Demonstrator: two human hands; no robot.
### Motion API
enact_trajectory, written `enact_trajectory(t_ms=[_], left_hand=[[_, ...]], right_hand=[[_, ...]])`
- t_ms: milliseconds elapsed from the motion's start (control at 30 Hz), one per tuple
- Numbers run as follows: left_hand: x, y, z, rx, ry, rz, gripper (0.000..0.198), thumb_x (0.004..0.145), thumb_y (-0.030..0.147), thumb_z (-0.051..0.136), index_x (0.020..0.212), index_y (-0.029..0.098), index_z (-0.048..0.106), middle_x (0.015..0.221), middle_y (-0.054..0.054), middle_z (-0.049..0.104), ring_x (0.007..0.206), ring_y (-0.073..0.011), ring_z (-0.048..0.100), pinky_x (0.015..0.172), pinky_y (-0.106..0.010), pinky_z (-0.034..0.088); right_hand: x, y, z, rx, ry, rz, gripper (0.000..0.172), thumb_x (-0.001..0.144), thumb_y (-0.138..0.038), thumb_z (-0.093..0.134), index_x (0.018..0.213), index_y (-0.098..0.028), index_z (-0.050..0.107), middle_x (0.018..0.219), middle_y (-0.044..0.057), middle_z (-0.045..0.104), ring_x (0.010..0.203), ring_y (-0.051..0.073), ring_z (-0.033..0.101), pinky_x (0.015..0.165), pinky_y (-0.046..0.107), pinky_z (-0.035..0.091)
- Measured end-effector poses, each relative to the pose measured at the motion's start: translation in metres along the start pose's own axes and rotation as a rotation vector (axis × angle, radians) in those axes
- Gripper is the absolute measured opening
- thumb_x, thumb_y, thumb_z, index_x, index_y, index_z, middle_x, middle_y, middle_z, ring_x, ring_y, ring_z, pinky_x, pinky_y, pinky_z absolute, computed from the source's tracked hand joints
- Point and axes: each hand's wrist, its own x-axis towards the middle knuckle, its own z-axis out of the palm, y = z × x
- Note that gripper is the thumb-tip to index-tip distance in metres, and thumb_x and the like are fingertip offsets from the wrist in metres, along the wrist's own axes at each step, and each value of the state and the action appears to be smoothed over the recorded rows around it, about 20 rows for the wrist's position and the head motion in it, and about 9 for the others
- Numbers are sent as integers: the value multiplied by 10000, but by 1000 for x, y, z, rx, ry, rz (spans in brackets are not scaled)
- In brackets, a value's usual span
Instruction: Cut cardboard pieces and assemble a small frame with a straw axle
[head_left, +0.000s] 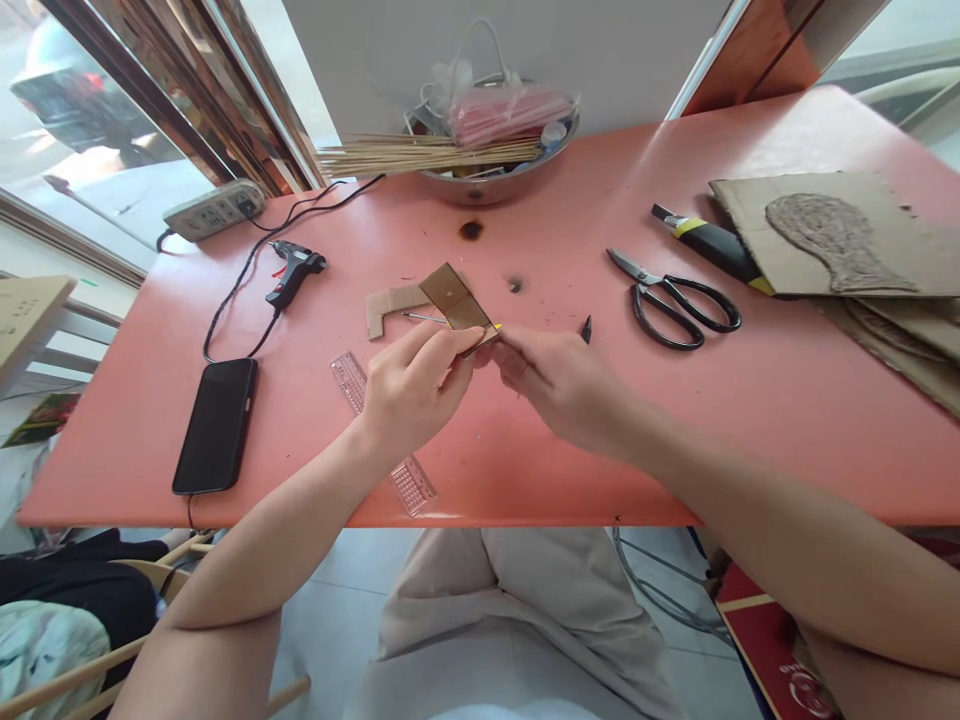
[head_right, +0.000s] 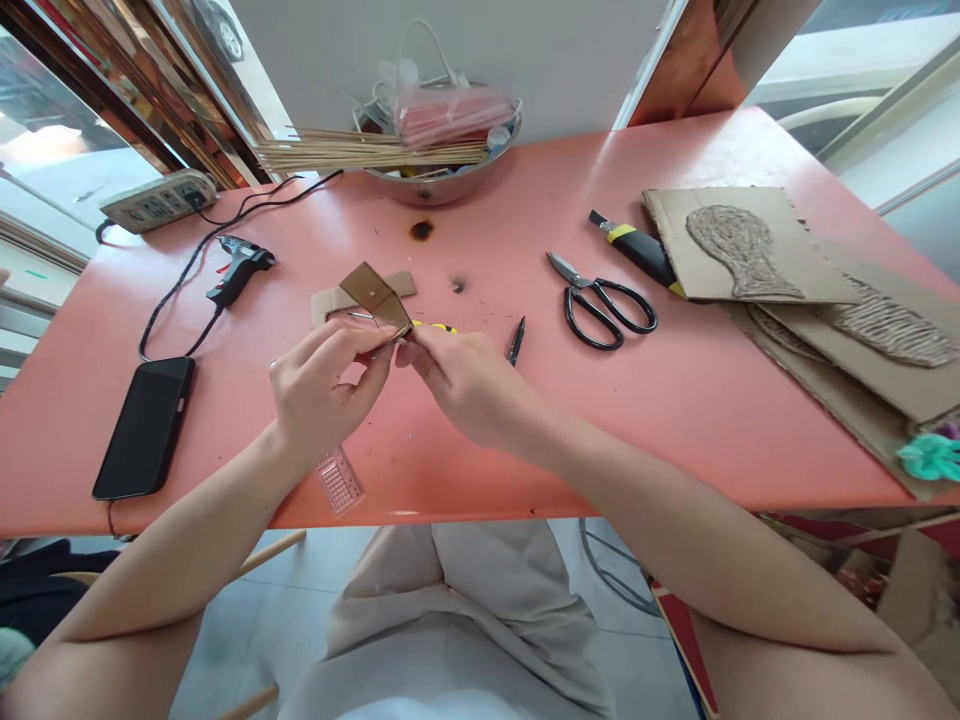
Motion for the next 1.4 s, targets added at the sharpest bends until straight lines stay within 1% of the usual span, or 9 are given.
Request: enact_trajectory(t_ms=[133,300,433,633,867,933,1100,1200,1400], left_hand=[[0,1,2,24,25,26,207,950,38,647,1039,221,683,751,57,717,645,-77,704,641,-163,568],[-2,9,3,62,11,36,204,956,42,639,1058,218,662,741,56,706,611,-76,671,609,-169,546],[-2,12,4,80,7,48,174,979,53,626,1052,209,645,692,62,657,583,-82,639,571,-173,516],[-3,5,9,51,73,79,232,964,19,631,1085,215,663,760,49,704,635,-84,671,630,-171,547],[0,-1,3,-88,80,126,263,961,20,641,1116,228,682,880,16,799,699,-90,742,653,-176,587],[1,-2,3,-86,58,57,235,947,35,654,1067,231,705,837,27,789,677,-90,735,641,-172,587],[4,-2,6,-76,24,-175,113,903,101,682,921,210,707,726,46,747,564,-79,679,546,-164,534],[3,2,7,-95,7,-198,102,913,111,674,904,211,691,720,48,738,563,-79,674,528,-163,521],[-2,3,8,-72,42,-23,213,928,21,646,987,222,687,752,51,709,612,-68,668,599,-161,537]], right_hand=[[3,5,-1,315,-29,-40,366,1099,-404,320,835,-228,503,692,-17,498,577,127,441,590,257,365],[-6,9,12,-286,229,-143,273,1047,-237,367,929,-187,608,718,40,626,542,143,457,535,278,262],[-8,10,15,-544,232,-151,323,1006,-136,338,954,-156,656,698,71,642,566,182,523,537,307,241],[-1,-1,6,178,139,-72,315,1044,-361,392,787,-222,510,655,-3,525,548,128,436,558,273,326],[4,-1,-3,965,-330,207,391,1015,-550,498,764,-269,396,552,-137,174,459,78,106,453,228,151],[5,2,-2,874,-317,170,366,1058,-526,398,803,-265,427,553,-128,198,452,91,131,453,234,180],[1,9,9,-37,210,-38,248,1057,-384,439,983,-198,586,721,30,607,547,133,403,531,266,213],[-2,10,12,-356,251,-67,300,1068,-327,392,956,-181,629,776,88,687,577,154,477,535,288,202],[-2,1,7,68,158,-75,260,1051,-300,405,844,-219,541,676,-9,543,553,120,425,556,266,313]])
